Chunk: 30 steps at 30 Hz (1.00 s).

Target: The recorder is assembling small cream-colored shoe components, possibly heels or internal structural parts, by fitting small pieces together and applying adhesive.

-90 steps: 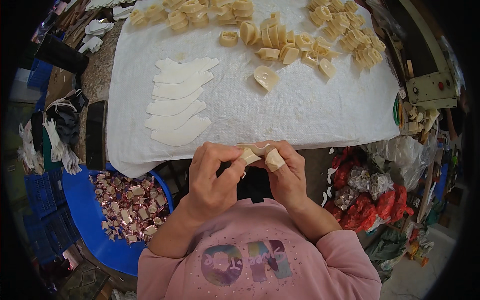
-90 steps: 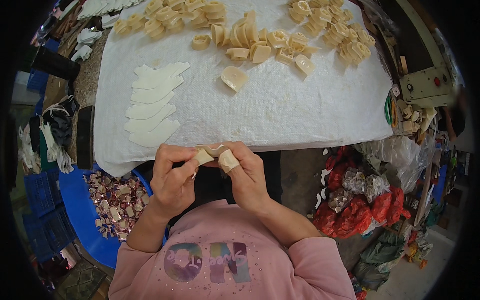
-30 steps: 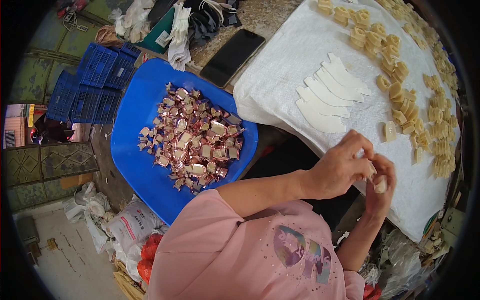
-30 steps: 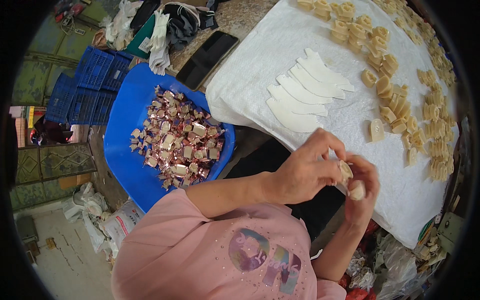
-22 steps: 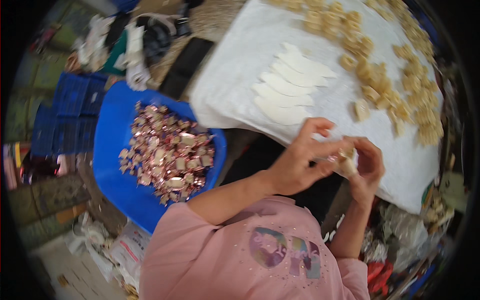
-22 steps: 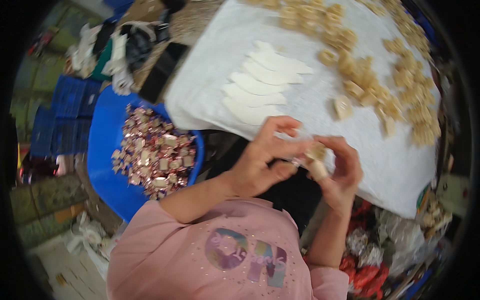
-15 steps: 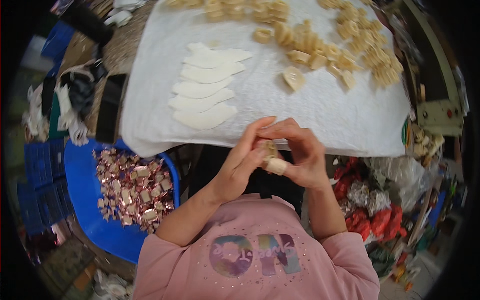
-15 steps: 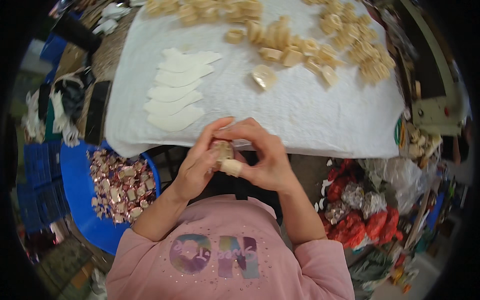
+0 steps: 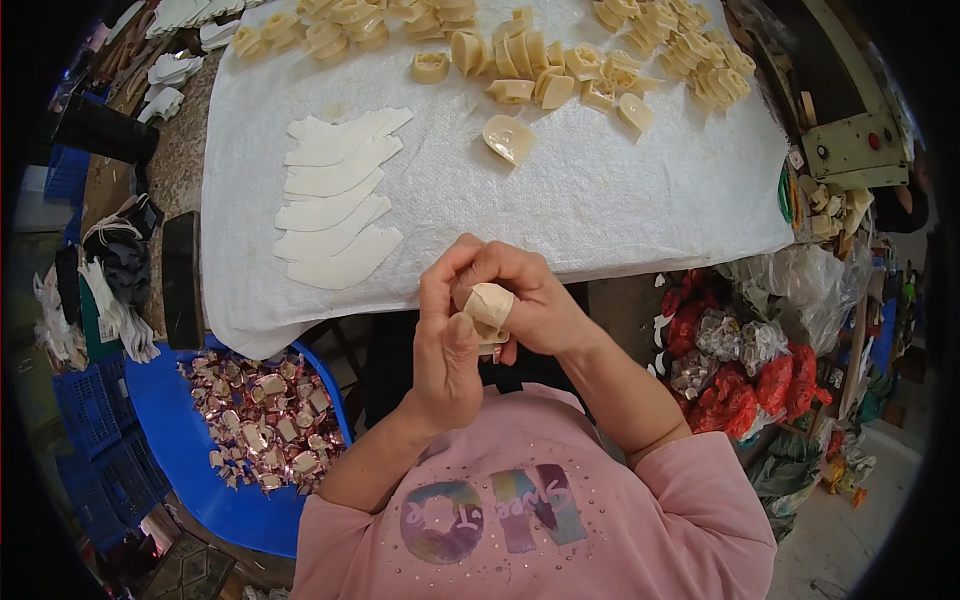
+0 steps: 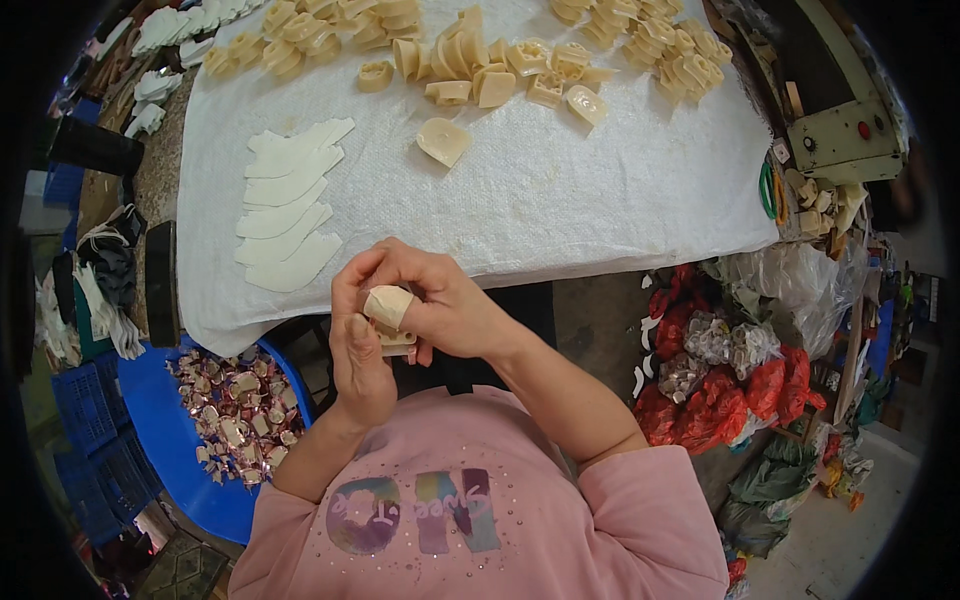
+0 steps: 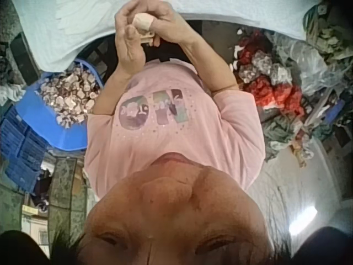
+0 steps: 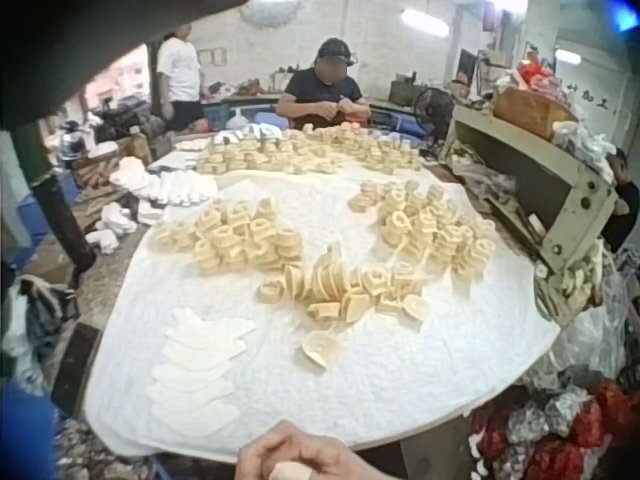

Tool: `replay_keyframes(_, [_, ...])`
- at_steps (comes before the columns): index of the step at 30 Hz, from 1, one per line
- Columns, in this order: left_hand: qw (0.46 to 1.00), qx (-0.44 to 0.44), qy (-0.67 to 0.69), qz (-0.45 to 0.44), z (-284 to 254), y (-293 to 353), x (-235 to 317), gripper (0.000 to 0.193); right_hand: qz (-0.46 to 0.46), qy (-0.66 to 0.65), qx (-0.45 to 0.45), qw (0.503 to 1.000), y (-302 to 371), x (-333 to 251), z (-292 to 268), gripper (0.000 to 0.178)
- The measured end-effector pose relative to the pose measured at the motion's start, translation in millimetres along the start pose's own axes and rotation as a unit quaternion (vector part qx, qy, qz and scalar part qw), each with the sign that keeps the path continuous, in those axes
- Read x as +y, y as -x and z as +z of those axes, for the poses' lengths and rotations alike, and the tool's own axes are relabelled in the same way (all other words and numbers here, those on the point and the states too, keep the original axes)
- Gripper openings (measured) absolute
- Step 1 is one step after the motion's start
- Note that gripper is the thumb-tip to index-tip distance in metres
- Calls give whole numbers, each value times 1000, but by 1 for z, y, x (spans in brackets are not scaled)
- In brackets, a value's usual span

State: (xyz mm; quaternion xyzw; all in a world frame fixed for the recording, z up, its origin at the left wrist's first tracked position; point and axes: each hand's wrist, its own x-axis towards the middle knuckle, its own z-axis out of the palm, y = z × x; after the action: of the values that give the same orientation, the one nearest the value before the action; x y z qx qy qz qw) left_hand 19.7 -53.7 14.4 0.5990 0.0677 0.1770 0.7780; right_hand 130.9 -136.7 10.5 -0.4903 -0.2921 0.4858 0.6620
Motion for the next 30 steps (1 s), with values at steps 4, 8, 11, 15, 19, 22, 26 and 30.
replay_keyframes(4, [987,64,-133,63,3,-5,-4,58,-26,71,36,996,5,10,12,19])
replay_keyframes(8, [983,141,-111,48,3,-8,-2,48,-155,58,71,984,7,27,27,30])
replay_keyframes(11, [984,175,19,-13,3,-9,2,40,-145,-6,58,988,8,26,28,38])
replay_keyframes(15, [985,168,-34,20,2,-7,-9,39,-192,47,59,978,6,26,24,34])
replay_keyframes(19, [988,125,-85,-9,-3,-1,-13,48,-213,147,107,960,4,21,26,31])
replay_keyframes(22, [991,72,111,-16,-10,-7,-7,63,38,7,106,994,6,-1,24,31])
replay_keyframes(26, [998,52,0,-40,-19,-11,1,80,-169,253,152,940,-4,5,4,35])
replay_keyframes(30, [918,-34,-382,96,-25,-14,4,96,-128,448,104,878,3,-23,5,28])
